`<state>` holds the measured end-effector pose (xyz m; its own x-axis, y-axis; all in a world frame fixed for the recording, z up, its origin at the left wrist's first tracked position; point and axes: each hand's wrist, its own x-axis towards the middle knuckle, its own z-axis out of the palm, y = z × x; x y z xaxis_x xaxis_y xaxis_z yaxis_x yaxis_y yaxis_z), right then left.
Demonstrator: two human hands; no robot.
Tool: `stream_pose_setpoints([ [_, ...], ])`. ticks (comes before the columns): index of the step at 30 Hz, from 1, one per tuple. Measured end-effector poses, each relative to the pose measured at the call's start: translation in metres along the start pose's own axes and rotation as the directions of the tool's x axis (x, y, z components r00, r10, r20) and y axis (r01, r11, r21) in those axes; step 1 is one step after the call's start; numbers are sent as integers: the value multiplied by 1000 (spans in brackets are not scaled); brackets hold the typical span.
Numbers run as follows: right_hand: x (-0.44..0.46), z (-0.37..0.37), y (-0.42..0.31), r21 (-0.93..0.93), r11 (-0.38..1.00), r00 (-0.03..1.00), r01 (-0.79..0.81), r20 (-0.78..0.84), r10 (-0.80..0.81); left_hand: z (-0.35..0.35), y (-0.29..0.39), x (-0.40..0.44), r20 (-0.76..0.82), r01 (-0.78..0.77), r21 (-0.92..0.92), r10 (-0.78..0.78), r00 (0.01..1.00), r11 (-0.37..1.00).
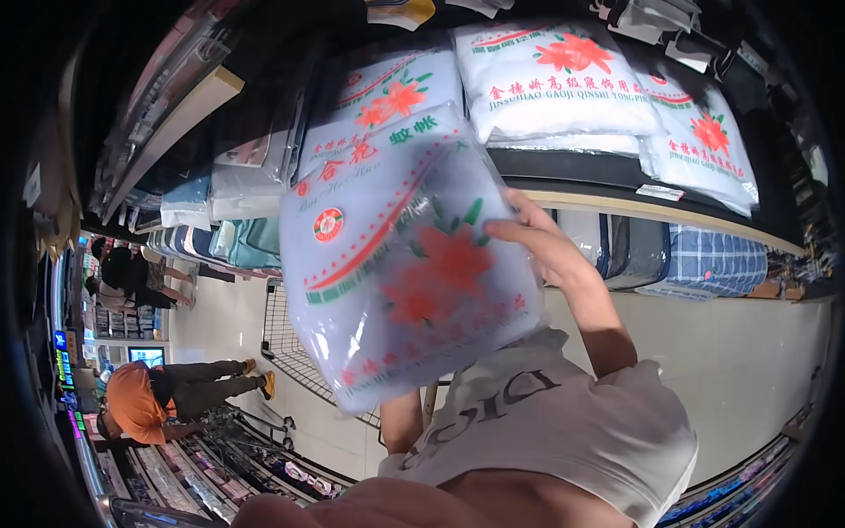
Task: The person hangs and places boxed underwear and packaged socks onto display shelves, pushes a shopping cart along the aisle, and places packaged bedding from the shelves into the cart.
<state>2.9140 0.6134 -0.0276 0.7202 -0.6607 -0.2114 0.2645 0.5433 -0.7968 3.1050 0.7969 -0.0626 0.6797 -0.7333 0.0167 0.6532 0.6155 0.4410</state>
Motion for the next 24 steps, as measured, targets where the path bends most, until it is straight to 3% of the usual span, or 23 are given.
stream_pose_setpoints([
  [3,7,-4,0,-207,969,987,-138,50,151,-1,14,-10,8,-123,35,123,992,992],
  [6,2,-5,7,-487,873,986,35,159,49,-25,46,2,101,-123,-143,138,985,982],
  [8,-5,2,16,-581,807,976,109,217,24,-77,89,-24,194,-22,-37,29,981,999],
  [9,-7,8,17,-602,795,974,78,215,67,-93,102,-46,47,-45,314,32,998,948],
  [10,-10,14,17,-622,781,972,49,210,107,-103,111,-67,-91,-5,625,80,993,780],
  [11,-11,17,18,-642,766,968,21,206,146,-107,113,-84,-149,-16,635,143,978,772],
  [12,-10,15,25,-674,730,972,110,228,64,-111,113,-100,-207,-27,646,208,956,763],
  [13,-10,17,25,-690,721,962,63,234,140,-110,111,-111,-262,-38,656,274,926,754],
  [15,-8,21,24,-723,690,927,-29,239,289,-102,109,-129,-203,-124,748,402,893,652],
  [18,-3,27,39,-653,710,936,263,352,-23,-83,114,-148,-132,-212,838,563,816,503],
  [20,14,31,52,-569,644,846,512,467,-260,-78,130,-153,-113,-257,861,657,745,439],
  [24,70,9,114,-524,511,730,681,445,-518,-70,163,-161,-94,-320,875,777,623,363],
])
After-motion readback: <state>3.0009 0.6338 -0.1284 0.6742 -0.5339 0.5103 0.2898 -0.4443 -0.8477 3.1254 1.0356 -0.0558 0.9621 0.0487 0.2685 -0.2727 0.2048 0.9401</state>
